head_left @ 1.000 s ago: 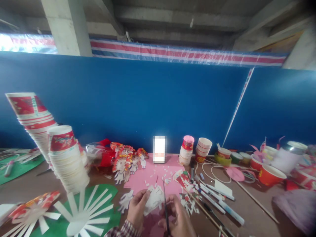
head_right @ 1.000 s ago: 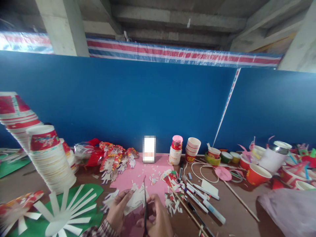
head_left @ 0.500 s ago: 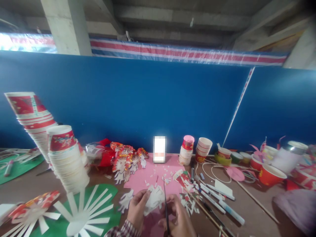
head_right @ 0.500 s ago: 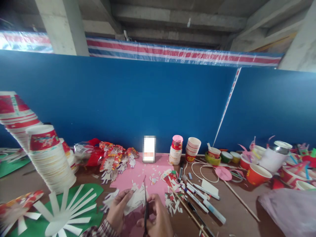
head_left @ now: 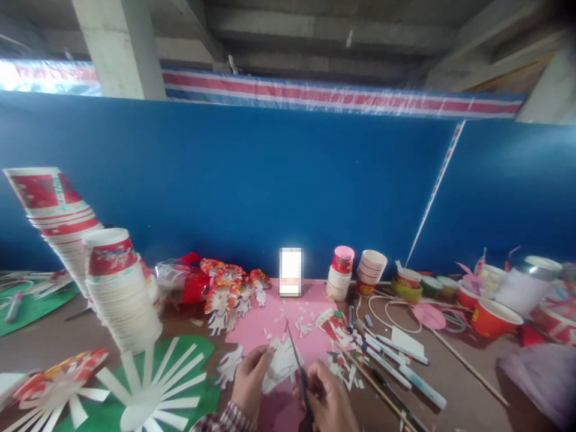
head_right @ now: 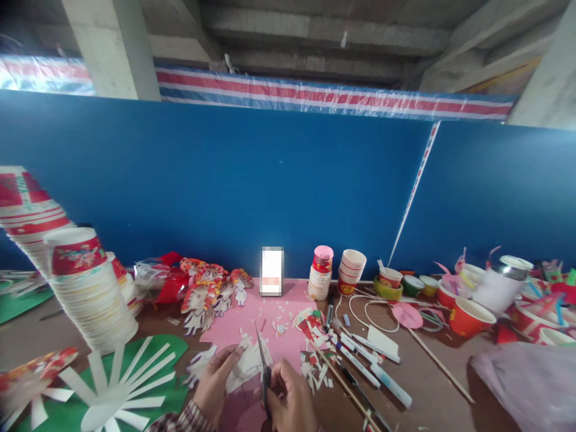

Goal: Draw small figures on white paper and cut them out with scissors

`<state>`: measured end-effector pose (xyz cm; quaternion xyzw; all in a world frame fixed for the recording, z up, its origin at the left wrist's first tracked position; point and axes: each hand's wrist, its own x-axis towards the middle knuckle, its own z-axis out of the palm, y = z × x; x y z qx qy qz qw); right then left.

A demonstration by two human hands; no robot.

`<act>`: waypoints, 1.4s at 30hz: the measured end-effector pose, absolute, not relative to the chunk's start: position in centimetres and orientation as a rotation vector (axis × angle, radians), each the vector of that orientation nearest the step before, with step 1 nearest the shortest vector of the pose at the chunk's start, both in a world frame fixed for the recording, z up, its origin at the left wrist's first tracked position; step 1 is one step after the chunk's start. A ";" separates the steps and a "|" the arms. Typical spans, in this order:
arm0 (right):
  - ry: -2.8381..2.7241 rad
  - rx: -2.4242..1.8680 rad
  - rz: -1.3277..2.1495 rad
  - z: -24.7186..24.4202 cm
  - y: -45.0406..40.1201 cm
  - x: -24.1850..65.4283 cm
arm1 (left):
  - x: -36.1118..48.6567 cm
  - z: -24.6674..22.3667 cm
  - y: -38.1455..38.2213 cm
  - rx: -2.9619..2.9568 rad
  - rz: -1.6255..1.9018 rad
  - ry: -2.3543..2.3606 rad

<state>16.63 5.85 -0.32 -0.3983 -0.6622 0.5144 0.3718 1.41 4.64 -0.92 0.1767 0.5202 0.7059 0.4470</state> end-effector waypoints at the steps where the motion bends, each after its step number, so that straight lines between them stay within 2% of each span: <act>1: -1.703 -1.023 1.291 -0.3 5.8 16.7 | 1.4 -0.9 4.6 0.439 1.747 1.288; 7: -1.735 -1.018 1.097 -0.6 6.3 16.9 | 1.5 -0.5 4.5 0.436 1.753 1.292; 22: -1.615 -0.995 1.226 -0.9 6.3 16.5 | 1.6 -1.1 4.6 0.433 1.745 1.301; 42: -1.685 -0.902 1.153 -0.8 6.4 16.8 | 1.6 -0.7 4.5 0.446 1.771 1.316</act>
